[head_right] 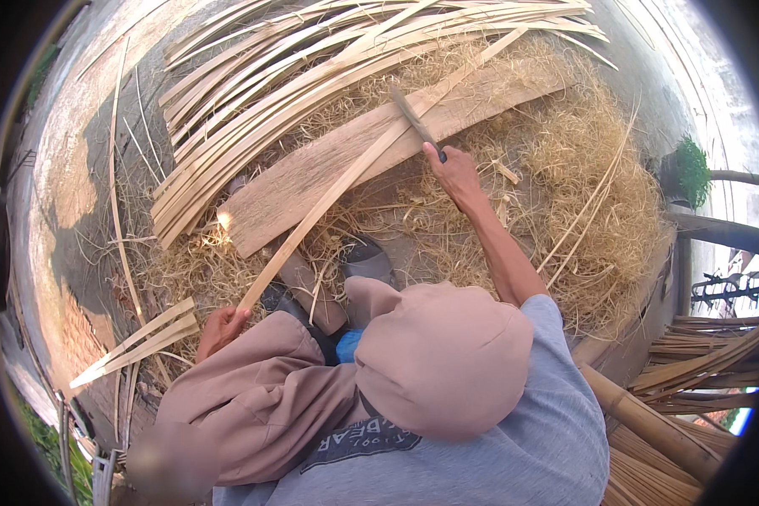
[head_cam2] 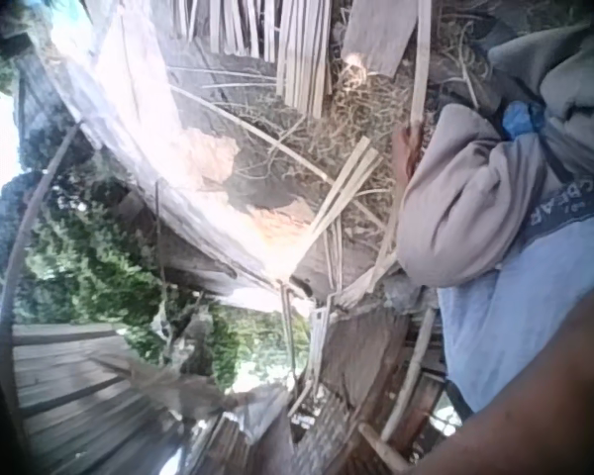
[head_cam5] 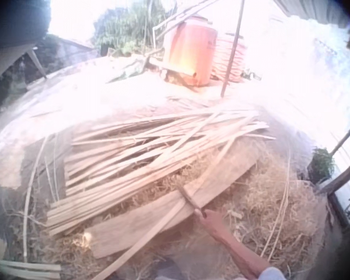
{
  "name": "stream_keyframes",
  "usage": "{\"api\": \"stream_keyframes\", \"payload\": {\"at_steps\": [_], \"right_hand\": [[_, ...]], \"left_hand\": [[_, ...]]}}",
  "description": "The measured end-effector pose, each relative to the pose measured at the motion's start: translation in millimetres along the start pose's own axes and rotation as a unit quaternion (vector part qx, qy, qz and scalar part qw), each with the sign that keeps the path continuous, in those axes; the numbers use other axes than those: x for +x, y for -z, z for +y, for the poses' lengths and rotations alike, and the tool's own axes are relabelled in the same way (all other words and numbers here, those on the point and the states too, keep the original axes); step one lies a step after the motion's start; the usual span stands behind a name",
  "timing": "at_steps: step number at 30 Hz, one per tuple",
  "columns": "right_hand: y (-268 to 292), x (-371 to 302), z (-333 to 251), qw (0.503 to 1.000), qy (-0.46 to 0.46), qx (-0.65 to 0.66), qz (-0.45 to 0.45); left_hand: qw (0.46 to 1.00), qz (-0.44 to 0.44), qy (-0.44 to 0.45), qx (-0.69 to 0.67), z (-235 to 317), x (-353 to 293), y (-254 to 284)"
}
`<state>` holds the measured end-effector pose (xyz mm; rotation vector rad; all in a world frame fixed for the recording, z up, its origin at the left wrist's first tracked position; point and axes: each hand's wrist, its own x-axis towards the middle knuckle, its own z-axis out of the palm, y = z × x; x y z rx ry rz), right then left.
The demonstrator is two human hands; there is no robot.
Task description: The person sits on the ground and uses a knife to split long bamboo strips into thinner slats. They repeatedly position a strip on a wooden board, strike it with the knife to split it, and then set the resulting slats aside.
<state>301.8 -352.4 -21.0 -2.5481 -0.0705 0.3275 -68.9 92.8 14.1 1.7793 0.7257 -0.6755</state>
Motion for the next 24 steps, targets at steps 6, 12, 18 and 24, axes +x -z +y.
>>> {"api": "stream_keyframes", "payload": {"at_steps": [6, 12, 18, 24], "right_hand": [[-6, -31, 3, 0.996, 0.07, -0.043, -0.036], [-50, -50, -29, 0.977, 0.176, -0.087, -0.085], [59, 68, 89, 0.983, -0.062, -0.078, 0.155], [1, 5, 4, 1.0, 0.002, 0.006, 0.004]], "left_hand": [[0.996, -0.024, 0.057, -0.058, -49, -38, 35], [0.993, -0.051, 0.09, -0.047, -53, -33, 44], [0.991, -0.03, 0.107, -0.068, -64, -59, 53], [0.974, 0.115, -0.078, 0.179, 39, 1, -26]]}}
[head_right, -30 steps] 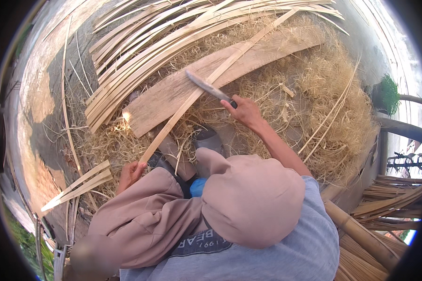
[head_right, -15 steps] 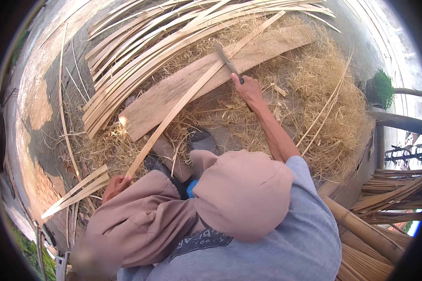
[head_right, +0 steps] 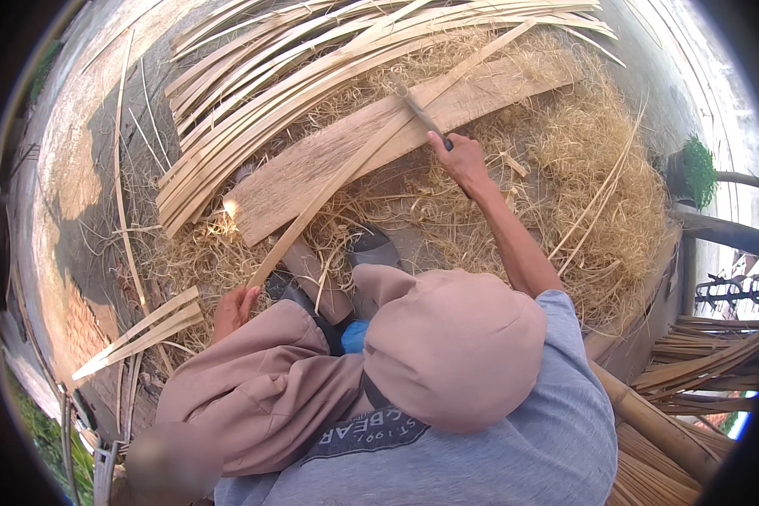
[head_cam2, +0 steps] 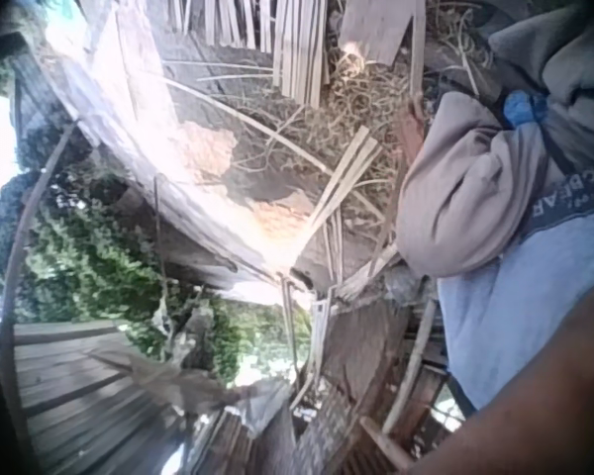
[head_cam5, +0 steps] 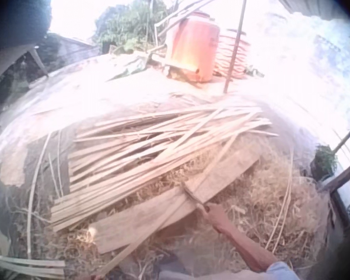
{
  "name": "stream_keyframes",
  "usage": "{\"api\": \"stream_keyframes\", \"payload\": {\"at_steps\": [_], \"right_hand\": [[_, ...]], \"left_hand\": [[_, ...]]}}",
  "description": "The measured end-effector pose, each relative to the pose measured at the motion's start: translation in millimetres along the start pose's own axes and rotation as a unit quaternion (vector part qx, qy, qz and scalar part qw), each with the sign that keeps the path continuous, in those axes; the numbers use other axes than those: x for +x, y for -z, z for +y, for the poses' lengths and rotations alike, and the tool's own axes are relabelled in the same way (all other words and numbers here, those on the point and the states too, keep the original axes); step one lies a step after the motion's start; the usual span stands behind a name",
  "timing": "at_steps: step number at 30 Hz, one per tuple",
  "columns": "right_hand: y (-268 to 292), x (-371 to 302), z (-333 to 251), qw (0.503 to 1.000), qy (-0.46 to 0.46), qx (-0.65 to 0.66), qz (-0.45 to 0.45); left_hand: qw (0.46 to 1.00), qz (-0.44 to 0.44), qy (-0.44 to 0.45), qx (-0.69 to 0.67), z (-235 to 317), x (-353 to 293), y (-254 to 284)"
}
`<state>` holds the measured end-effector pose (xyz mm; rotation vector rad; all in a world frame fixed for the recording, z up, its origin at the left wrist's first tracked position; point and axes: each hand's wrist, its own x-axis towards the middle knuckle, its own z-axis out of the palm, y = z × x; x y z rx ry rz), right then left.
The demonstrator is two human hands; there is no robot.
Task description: The person sits on the ground and uses a knife to split long bamboo strips into thinner slats. They repeatedly position a strip on a wooden board, strike it with the knife to split it, and then set the resulting slats aside.
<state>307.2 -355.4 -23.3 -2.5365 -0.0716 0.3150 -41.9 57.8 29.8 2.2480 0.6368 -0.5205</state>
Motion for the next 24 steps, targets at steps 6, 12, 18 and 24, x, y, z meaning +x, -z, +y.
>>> {"api": "stream_keyframes", "payload": {"at_steps": [6, 12, 18, 24], "right_hand": [[-72, -138, -90, 0.947, 0.292, -0.075, -0.106], [18, 3, -25, 0.997, 0.036, -0.072, -0.013], [-32, -37, -60, 0.983, 0.147, -0.062, -0.096], [60, 74, 47, 0.99, -0.037, -0.09, 0.103]], "left_hand": [[0.978, 0.165, -0.062, 0.107, 8, 29, -46], [0.981, 0.146, -0.064, 0.108, -6, 12, -39], [0.982, 0.152, -0.029, 0.109, -40, -11, -35], [0.989, 0.118, 0.017, 0.086, -184, -78, -13]]}}
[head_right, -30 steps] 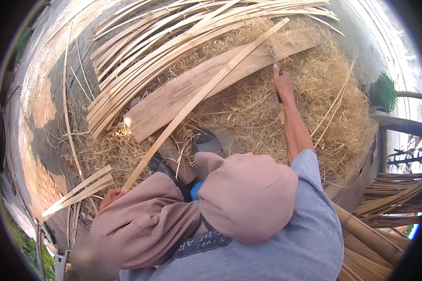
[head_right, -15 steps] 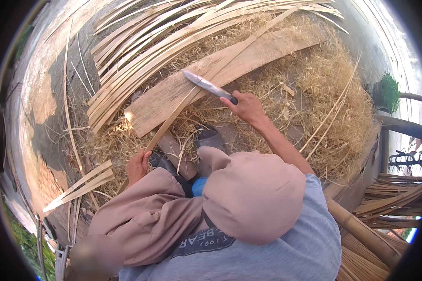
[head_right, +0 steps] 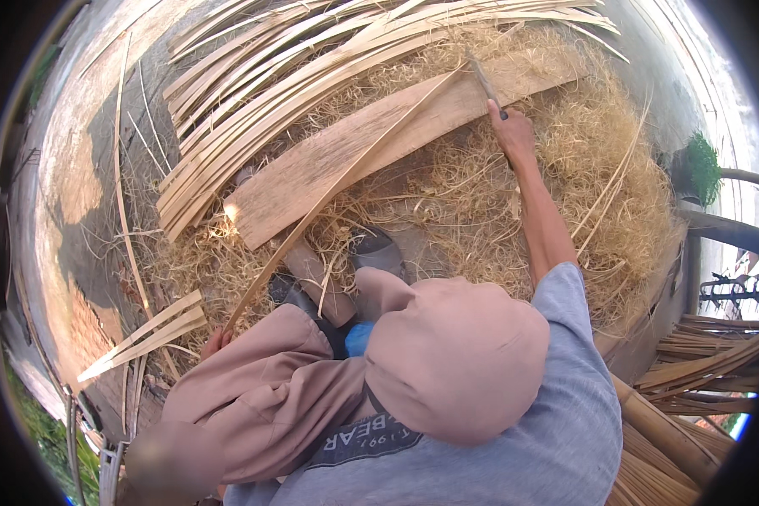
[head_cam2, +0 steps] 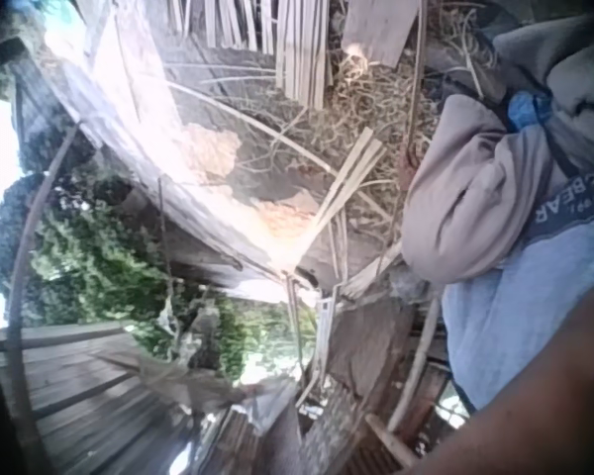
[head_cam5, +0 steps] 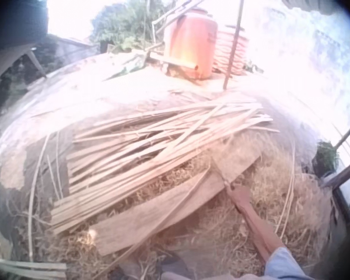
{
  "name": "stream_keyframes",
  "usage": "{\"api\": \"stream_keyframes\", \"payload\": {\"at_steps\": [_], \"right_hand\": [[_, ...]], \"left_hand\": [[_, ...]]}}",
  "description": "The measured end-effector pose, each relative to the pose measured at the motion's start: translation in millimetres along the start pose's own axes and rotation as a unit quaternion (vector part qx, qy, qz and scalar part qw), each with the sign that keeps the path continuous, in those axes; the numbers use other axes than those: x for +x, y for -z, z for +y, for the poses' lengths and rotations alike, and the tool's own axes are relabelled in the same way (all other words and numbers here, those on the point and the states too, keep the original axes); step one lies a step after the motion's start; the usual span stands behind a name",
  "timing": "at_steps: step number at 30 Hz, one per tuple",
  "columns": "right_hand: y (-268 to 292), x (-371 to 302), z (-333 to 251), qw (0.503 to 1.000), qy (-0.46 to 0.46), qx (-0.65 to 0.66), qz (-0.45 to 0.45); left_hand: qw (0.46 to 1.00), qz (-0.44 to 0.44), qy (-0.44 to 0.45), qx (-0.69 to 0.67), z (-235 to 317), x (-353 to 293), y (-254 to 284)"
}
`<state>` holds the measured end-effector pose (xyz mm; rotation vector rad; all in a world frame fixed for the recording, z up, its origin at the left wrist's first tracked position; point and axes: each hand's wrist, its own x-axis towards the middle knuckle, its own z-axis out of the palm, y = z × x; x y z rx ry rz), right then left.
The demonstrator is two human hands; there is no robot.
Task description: The person sits on the ground and uses a knife to split long bamboo strips into thinner slats. They repeatedly position a strip on a wooden board, strike it with the knife to split it, and then set the resulting slats aside.
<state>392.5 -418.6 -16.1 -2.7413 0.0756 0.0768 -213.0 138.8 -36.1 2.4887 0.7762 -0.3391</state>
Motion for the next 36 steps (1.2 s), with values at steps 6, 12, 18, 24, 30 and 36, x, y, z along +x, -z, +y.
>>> {"api": "stream_keyframes", "payload": {"at_steps": [6, 12, 18, 24, 30, 36], "right_hand": [[-10, -48, -25, 0.993, -0.009, 0.077, -0.084], [-74, -252, -118, 0.934, 0.25, 0.142, -0.213], [-49, -135, -51, 0.988, 0.05, 0.094, -0.108], [-54, -190, -105, 0.96, 0.163, 0.071, -0.215], [-62, -197, -82, 0.946, 0.302, 0.021, -0.119], [-31, -160, -83, 0.946, 0.277, 0.027, -0.168]], "left_hand": [[0.994, 0.005, -0.11, 0.022, 134, 54, 4], [0.993, -0.088, -0.069, -0.046, 245, 88, 1], [0.953, -0.154, -0.035, -0.257, 221, 108, -12], [0.938, -0.171, -0.053, -0.296, 208, 118, -32], [0.922, -0.26, 0.038, -0.286, 222, 125, -19], [0.945, -0.179, -0.077, -0.261, 268, 145, -6]]}}
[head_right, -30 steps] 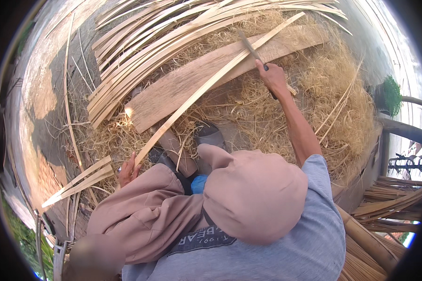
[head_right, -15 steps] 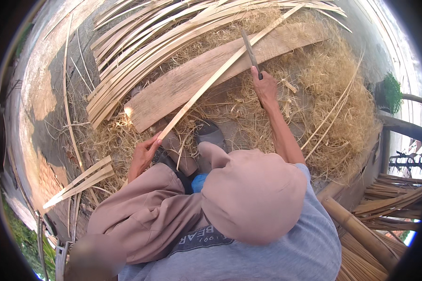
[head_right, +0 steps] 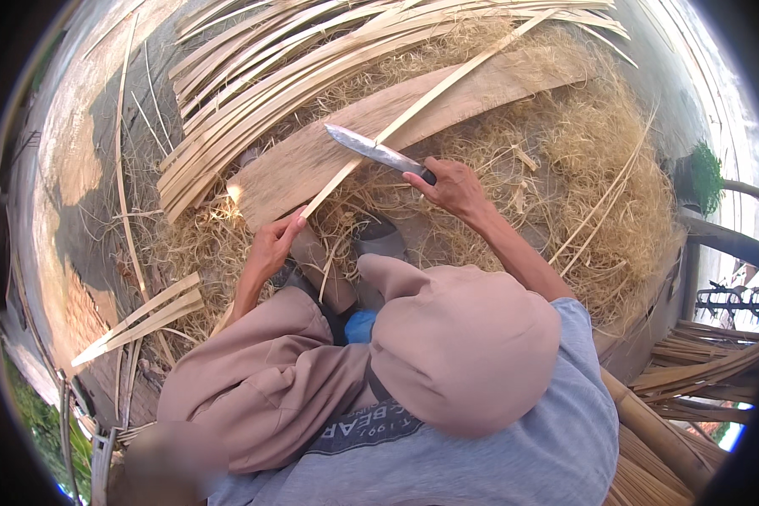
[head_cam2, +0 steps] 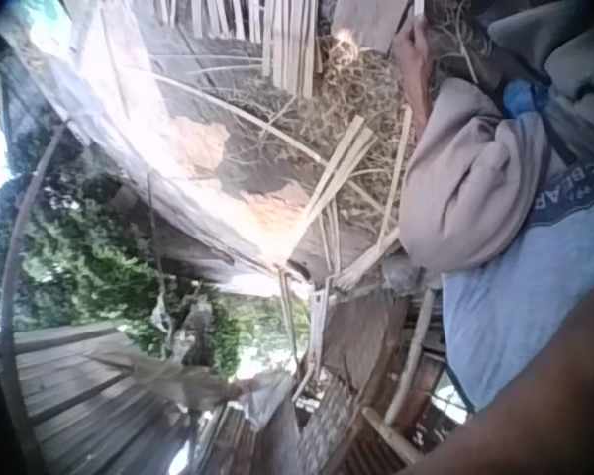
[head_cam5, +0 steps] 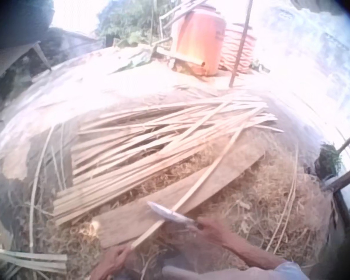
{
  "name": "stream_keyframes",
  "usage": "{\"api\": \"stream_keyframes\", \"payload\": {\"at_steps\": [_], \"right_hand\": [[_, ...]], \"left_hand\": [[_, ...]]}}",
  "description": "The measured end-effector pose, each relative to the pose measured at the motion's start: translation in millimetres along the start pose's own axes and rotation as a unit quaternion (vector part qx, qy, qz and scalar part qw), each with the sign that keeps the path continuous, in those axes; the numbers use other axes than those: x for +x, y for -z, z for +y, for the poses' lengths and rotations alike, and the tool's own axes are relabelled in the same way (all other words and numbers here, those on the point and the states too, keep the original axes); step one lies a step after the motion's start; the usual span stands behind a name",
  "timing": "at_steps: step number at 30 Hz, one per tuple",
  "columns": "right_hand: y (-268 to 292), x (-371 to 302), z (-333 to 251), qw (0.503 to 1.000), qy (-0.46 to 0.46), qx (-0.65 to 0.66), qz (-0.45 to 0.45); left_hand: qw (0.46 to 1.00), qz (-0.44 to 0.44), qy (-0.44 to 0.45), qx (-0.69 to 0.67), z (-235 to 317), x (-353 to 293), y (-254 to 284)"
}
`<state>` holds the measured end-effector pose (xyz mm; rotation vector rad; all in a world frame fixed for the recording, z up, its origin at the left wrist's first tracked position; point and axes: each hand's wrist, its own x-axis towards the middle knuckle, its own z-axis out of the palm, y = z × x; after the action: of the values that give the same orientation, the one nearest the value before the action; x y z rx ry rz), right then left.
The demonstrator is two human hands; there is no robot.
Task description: The person sits on the ground and uses a knife to split long bamboo strips into thinner slats. They repeatedly position a strip on a wooden board, strike it with the knife to split it, and then set the resulting slats aside.
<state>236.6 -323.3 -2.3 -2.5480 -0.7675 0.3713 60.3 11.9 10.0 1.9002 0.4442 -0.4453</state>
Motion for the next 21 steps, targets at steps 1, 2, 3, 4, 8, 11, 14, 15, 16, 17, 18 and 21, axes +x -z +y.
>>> {"api": "stream_keyframes", "payload": {"at_steps": [1, 2, 3, 4, 8, 11, 14, 15, 16, 17, 18, 21], "right_hand": [[-3, -7, -13, 0.999, -0.034, 0.026, -0.032], [-18, -18, -29, 0.998, -0.006, 0.001, -0.061], [-30, -23, -30, 0.998, 0.054, -0.01, -0.026], [-40, -31, -28, 0.994, 0.107, -0.022, 0.011], [6, 6, 84, 0.971, -0.205, 0.032, 0.115], [31, 26, 141, 0.933, -0.284, 0.082, 0.207], [-3, 16, 42, 0.977, -0.189, 0.08, 0.047], [-15, 9, 6, 0.983, -0.149, 0.107, -0.012], [-25, -3, -8, 0.995, -0.065, 0.076, 0.01], [-39, -17, -16, 0.998, 0.017, 0.046, 0.03], [-39, -16, -5, 0.999, -0.001, 0.038, 0.033], [-3, 25, 70, 0.981, -0.171, 0.057, 0.072]], "left_hand": [[1.0, -0.005, 0.018, 0.008, 1, -1, -1], [0.999, -0.005, 0.041, 0.015, -2, -4, 1], [0.999, -0.002, 0.043, 0.01, -21, -4, -4], [0.999, -0.006, 0.044, 0.006, -36, -5, -7], [0.995, 0.025, -0.064, -0.068, -54, -11, -12], [0.998, 0.034, -0.034, -0.034, -45, -10, -14], [0.993, 0.095, 0.017, 0.062, -38, -30, -19], [0.988, 0.121, 0.021, 0.096, -28, -31, -16], [0.988, 0.123, 0.024, 0.086, -30, -35, -12], [0.989, 0.122, 0.028, 0.077, -38, -43, -5], [0.99, 0.121, 0.033, 0.069, -48, -54, 4], [0.99, 0.131, 0.003, -0.043, -121, -107, 32]]}}
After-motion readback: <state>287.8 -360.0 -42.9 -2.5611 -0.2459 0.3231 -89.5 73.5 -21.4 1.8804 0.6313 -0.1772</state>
